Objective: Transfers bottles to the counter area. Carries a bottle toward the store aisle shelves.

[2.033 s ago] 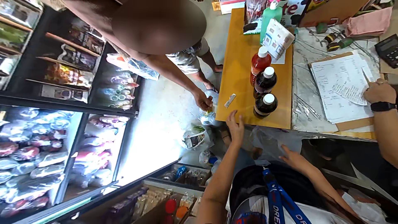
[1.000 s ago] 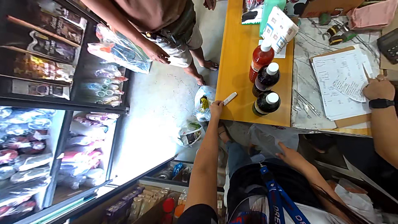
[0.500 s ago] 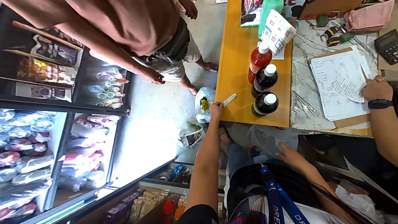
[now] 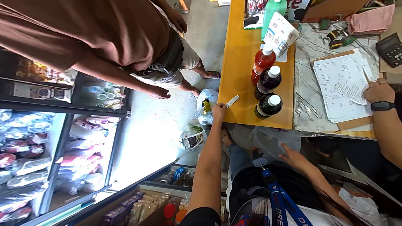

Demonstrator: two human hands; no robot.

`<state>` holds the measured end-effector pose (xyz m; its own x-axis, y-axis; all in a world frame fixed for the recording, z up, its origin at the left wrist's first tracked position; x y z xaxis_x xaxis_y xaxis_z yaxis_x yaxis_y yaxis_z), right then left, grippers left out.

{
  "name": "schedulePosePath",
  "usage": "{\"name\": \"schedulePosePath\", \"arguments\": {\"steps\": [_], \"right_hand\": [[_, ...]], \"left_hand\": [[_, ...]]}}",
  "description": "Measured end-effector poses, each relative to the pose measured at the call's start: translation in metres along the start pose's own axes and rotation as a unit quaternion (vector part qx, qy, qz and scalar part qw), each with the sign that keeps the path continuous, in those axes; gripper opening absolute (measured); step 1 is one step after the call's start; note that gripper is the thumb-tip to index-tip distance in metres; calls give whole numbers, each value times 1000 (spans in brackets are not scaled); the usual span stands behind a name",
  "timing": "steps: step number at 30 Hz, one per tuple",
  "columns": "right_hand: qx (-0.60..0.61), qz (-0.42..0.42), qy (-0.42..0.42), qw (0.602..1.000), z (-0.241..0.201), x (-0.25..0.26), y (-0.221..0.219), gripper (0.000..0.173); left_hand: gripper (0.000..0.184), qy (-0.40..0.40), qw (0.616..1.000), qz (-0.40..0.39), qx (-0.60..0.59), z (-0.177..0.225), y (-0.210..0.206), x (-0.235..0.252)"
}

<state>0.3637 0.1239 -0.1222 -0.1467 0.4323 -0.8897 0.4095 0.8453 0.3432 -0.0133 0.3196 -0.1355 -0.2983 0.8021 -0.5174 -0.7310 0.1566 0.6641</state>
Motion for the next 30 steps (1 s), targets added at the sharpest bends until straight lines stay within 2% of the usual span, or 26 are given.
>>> {"name": "schedulePosePath", "arguments": {"steps": [7, 11, 13, 16, 19, 21, 24, 27, 30], "right_hand": [[12, 5, 13, 1000, -3, -3, 4, 71], [10, 13, 11, 1000, -1, -4, 9, 71], [11, 12, 13, 1000, 1, -3, 9, 71], [10, -4, 15, 1000, 4, 0, 6, 72], [25, -13, 15, 999, 4, -2, 7, 71], [40, -15, 17, 999, 5, -5, 8, 70], [69, -6, 20, 997, 8, -9, 12, 70], [102, 2, 26, 994, 16, -14, 12, 71], [128, 8, 24, 991, 28, -17, 8, 71]], "left_hand": [[32, -6, 1000, -30, 0, 2, 1, -4], [46, -46, 998, -29, 37, 28, 29, -12], [48, -105, 993, 2, 50, 68, 56, -14], [46, -213, 976, 50, 14, 163, 92, -28], [56, -327, 944, 37, -41, 264, 105, -47], [67, -370, 928, 12, -53, 312, 96, -46], [76, -372, 927, -32, -26, 348, 66, -30], [69, -344, 935, -81, -27, 357, 38, -22], [62, -380, 917, -80, -92, 358, 27, -25]]}}
Point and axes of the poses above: each hand's wrist, its own x-axis towards the middle knuckle, its own y-axis out of the back of the hand, z = x × y, the point moved 9 cm from there along x, towards the middle knuckle, and after that the axes turned 1 degree about -z, right-handed, at the moved point
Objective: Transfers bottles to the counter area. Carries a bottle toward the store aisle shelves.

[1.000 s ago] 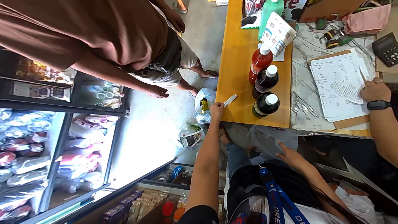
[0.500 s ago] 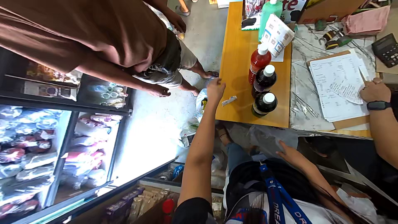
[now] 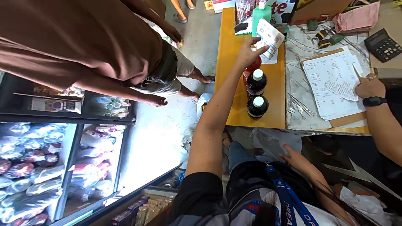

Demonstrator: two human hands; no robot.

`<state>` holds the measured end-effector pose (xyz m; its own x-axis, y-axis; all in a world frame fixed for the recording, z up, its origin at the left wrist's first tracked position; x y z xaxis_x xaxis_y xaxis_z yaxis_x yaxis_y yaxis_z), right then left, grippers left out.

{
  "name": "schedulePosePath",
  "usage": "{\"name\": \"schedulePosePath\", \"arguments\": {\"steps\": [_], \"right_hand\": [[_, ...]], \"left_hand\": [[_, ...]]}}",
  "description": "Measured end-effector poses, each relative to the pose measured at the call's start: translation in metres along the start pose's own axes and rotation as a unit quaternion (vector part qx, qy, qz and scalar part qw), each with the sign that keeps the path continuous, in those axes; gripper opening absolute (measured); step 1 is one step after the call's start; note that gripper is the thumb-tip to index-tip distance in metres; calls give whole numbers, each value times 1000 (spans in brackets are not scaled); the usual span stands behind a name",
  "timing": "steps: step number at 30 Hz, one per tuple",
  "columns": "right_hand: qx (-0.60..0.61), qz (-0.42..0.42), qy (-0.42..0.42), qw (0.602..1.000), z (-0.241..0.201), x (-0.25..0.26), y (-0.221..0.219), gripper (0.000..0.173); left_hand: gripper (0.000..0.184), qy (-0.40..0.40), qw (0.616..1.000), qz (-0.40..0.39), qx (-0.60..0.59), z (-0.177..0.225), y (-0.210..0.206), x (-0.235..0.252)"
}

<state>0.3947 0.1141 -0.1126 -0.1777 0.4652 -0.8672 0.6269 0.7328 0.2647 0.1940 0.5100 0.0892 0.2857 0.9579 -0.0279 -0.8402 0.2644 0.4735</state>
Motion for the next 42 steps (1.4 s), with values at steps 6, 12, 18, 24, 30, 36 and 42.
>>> {"name": "schedulePosePath", "arguments": {"steps": [6, 12, 18, 24, 30, 36, 42], "right_hand": [[42, 22, 8, 999, 19, -2, -1, 72], [34, 9, 5, 999, 14, -5, 1, 70], [65, 3, 7, 998, 18, -7, -2, 71], [-14, -82, 30, 996, -2, 16, -22, 74], [-63, -157, 103, 980, -81, 45, -53, 72], [-67, -221, 148, 962, -177, 42, -101, 60], [-56, -229, 164, 958, -262, 41, -147, 56]], "left_hand": [[43, -71, 989, 115, -56, -36, -6, -25], [30, -63, 982, 145, -108, -44, 12, -20], [27, -116, 923, 290, -224, -53, 84, -89], [9, -188, 872, 369, -263, -9, 171, -213], [15, -116, 834, 436, -318, -5, 219, -346], [10, -104, 795, 563, -202, 5, 264, -483], [6, -116, 749, 652, 35, 26, 303, -598]]}}
Point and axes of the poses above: each hand's wrist, its own x-axis towards the middle knuckle, its own y-axis out of the back of the hand, z = x × y, the point moved 9 cm from there along x, towards the middle knuckle, and after that the axes turned 1 degree about -z, right-handed, at the moved point
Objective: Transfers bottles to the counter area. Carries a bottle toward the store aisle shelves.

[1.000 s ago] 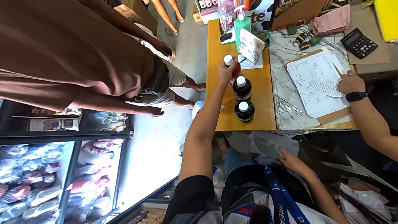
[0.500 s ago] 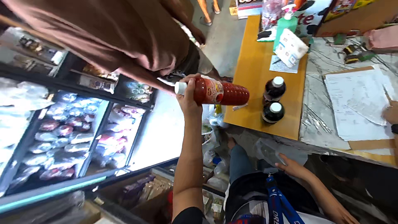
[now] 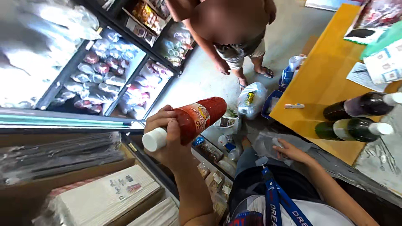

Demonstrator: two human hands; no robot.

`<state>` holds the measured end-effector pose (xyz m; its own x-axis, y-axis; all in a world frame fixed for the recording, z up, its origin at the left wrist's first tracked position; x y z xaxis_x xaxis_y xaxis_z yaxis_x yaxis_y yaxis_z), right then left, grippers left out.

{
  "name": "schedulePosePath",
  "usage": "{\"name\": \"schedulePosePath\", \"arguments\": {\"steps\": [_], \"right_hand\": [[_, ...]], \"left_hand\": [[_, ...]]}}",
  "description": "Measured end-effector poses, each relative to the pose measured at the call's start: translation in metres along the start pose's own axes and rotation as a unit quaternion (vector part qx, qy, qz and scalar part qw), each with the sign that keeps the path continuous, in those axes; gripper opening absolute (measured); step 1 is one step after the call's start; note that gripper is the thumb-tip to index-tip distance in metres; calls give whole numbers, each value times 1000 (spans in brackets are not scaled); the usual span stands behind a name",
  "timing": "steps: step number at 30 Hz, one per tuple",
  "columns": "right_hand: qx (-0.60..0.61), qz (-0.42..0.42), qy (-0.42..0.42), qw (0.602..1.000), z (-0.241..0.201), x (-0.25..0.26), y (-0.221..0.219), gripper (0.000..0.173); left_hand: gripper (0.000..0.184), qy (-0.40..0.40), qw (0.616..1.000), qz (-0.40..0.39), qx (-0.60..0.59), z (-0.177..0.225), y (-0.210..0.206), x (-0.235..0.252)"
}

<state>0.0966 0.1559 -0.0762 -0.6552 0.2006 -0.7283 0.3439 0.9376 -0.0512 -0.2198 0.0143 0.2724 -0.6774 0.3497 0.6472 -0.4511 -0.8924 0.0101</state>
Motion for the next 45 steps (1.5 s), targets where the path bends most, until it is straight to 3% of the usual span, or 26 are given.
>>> {"name": "schedulePosePath", "arguments": {"steps": [4, 7, 11, 15, 24, 31, 37, 41, 43, 45], "right_hand": [[32, -19, 43, 998, -66, 27, -25, 45], [64, 18, 66, 996, -112, 43, -28, 53], [82, 106, 123, 983, -166, 65, -1, 55], [78, 83, 156, 981, -205, 99, 8, 53], [190, 132, 187, 955, -246, 129, 4, 55], [206, 135, 189, 951, -262, 160, 12, 52], [225, 163, 164, 947, -300, 191, 27, 31], [270, 133, 111, 947, -336, 231, 3, 20], [287, 120, 106, 944, -364, 258, -18, 21], [284, 115, 113, 945, -402, 292, -41, 26]], "left_hand": [[7, -3, 995, 84, 47, -4, 62, 10], [4, 15, 989, 129, 65, -13, 94, 11], [4, 40, 978, 176, 105, -28, 117, 5], [4, 35, 965, 207, 158, -27, 126, -6], [4, 52, 942, 270, 191, -3, 148, -10], [5, 47, 940, 271, 200, -29, 146, 21], [6, 65, 967, 199, 148, -97, 152, 86], [8, 91, 985, 127, 69, -169, 164, 151], [7, 102, 993, 53, -14, -217, 173, 195], [10, 86, 984, -88, -128, -269, 170, 247]]}}
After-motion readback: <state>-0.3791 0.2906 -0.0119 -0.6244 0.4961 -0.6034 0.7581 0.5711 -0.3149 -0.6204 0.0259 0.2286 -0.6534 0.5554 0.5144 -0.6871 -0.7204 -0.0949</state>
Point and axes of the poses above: each hand's wrist, its own x-axis towards the middle knuckle, its own y-axis out of the back of the hand, z = x × y, the point moved 9 cm from there along x, towards the middle knuckle, and after that the axes turned 1 degree about -z, right-handed, at the moved point
